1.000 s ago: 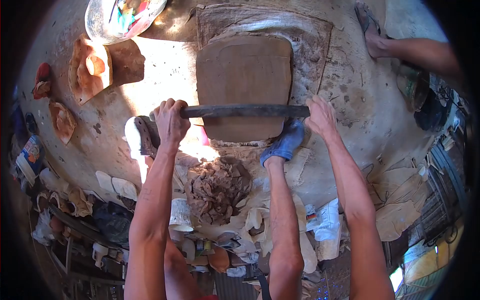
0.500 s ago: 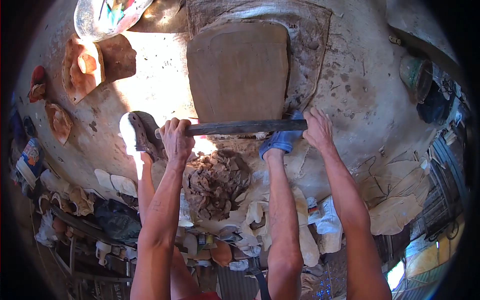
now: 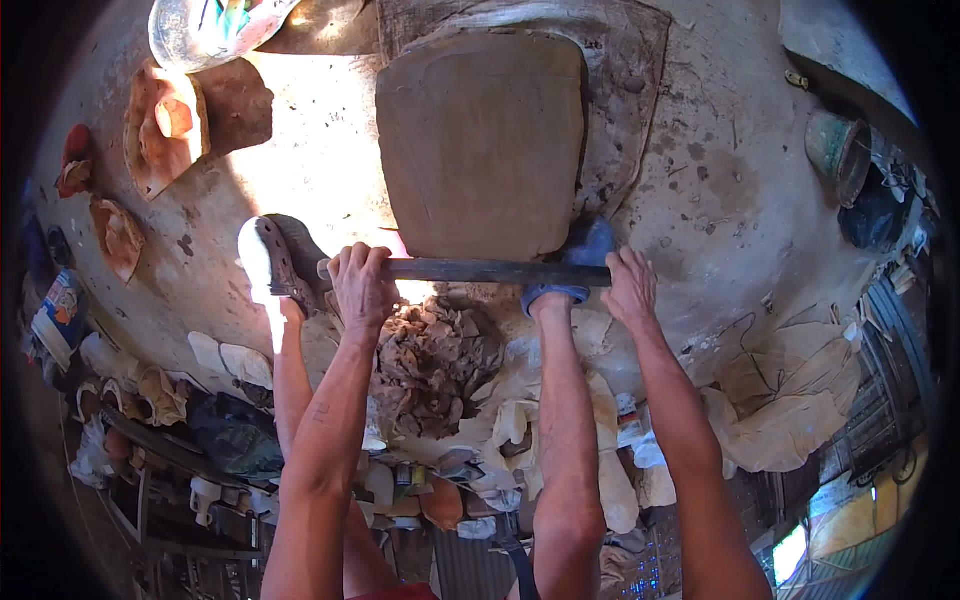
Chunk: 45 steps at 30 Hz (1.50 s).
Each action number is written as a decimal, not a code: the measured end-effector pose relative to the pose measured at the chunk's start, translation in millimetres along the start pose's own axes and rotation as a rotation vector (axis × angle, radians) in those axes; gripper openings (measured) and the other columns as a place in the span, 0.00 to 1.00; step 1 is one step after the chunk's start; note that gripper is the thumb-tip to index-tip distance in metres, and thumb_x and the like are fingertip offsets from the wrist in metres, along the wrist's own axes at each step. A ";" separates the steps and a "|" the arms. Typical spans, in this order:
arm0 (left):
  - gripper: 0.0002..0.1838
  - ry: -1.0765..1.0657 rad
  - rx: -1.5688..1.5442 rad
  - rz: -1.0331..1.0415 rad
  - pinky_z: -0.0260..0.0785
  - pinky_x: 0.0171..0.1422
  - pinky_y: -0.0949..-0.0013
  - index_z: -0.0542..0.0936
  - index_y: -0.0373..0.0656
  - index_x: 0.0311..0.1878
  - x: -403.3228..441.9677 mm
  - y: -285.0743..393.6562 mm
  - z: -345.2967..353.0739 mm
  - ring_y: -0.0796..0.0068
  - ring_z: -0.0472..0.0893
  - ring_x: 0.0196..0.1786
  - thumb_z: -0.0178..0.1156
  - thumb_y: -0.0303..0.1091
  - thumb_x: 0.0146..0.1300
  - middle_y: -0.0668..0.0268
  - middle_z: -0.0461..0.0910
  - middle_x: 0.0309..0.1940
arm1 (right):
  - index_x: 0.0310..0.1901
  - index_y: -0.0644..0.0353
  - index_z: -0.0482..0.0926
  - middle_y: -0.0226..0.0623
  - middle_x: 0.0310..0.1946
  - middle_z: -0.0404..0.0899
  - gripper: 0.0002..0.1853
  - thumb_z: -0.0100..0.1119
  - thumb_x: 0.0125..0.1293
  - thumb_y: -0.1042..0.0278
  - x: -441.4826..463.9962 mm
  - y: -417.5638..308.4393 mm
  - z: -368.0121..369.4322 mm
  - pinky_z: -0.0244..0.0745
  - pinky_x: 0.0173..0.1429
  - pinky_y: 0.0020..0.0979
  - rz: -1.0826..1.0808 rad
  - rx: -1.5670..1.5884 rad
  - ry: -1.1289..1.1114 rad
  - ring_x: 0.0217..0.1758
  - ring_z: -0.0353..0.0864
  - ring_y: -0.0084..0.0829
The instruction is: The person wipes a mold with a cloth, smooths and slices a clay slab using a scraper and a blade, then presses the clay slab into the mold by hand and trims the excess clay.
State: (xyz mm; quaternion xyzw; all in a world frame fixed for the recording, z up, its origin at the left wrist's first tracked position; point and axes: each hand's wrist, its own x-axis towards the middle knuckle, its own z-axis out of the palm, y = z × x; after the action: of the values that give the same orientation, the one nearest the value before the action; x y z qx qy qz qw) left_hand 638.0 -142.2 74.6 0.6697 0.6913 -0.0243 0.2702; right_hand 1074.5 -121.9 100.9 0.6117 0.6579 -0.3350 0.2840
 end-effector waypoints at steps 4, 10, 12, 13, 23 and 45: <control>0.17 -0.044 -0.006 0.018 0.64 0.61 0.54 0.84 0.51 0.44 -4.3 0.4 -1.3 0.60 0.77 0.51 0.68 0.27 0.48 0.66 0.76 0.40 | 0.46 0.56 0.79 0.41 0.48 0.75 0.25 0.77 0.43 0.73 -17.5 1.2 25.0 0.72 0.62 0.50 0.021 0.021 -0.004 0.59 0.75 0.47; 0.18 0.040 0.000 0.070 0.64 0.61 0.56 0.85 0.53 0.45 -12.4 2.5 3.6 0.63 0.78 0.51 0.69 0.25 0.48 0.70 0.77 0.38 | 0.45 0.55 0.79 0.41 0.46 0.74 0.25 0.78 0.42 0.71 -32.7 2.5 47.5 0.71 0.59 0.49 0.047 0.026 0.036 0.57 0.75 0.47; 0.18 0.049 0.000 0.076 0.64 0.61 0.56 0.85 0.53 0.45 -14.7 3.2 8.2 0.63 0.78 0.50 0.68 0.25 0.48 0.69 0.77 0.38 | 0.45 0.55 0.79 0.41 0.46 0.74 0.25 0.79 0.42 0.71 -35.4 2.9 48.4 0.71 0.59 0.49 0.048 0.026 0.042 0.56 0.75 0.47; 0.18 0.070 0.004 0.082 0.64 0.61 0.55 0.84 0.52 0.45 -15.6 2.7 8.8 0.62 0.78 0.49 0.68 0.26 0.48 0.69 0.77 0.39 | 0.45 0.55 0.79 0.41 0.46 0.74 0.25 0.79 0.42 0.71 -35.8 4.2 50.5 0.71 0.59 0.49 0.048 0.019 0.048 0.56 0.75 0.47; 0.35 -0.132 0.084 -0.012 0.64 0.62 0.52 0.80 0.51 0.66 -74.4 -0.4 23.6 0.60 0.78 0.50 0.67 0.26 0.49 0.65 0.78 0.41 | 0.44 0.54 0.79 0.39 0.46 0.74 0.25 0.78 0.41 0.71 -41.3 12.5 57.7 0.69 0.57 0.49 -0.018 -0.047 0.085 0.57 0.75 0.45; 0.26 0.313 -1.927 -1.343 0.61 0.81 0.52 0.68 0.45 0.75 -7.8 157.9 36.4 0.62 0.77 0.67 0.60 0.34 0.76 0.63 0.79 0.57 | 0.59 0.70 0.74 0.58 0.53 0.79 0.26 0.69 0.60 0.72 43.8 12.6 12.4 0.74 0.65 0.51 0.492 0.316 0.574 0.59 0.79 0.61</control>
State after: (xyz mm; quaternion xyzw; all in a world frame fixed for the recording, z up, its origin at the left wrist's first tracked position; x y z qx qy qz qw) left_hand 798.4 -147.7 98.5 -0.3113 0.6634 0.4517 0.5089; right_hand 1082.6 -104.4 57.9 0.8555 0.4850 -0.1699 0.0629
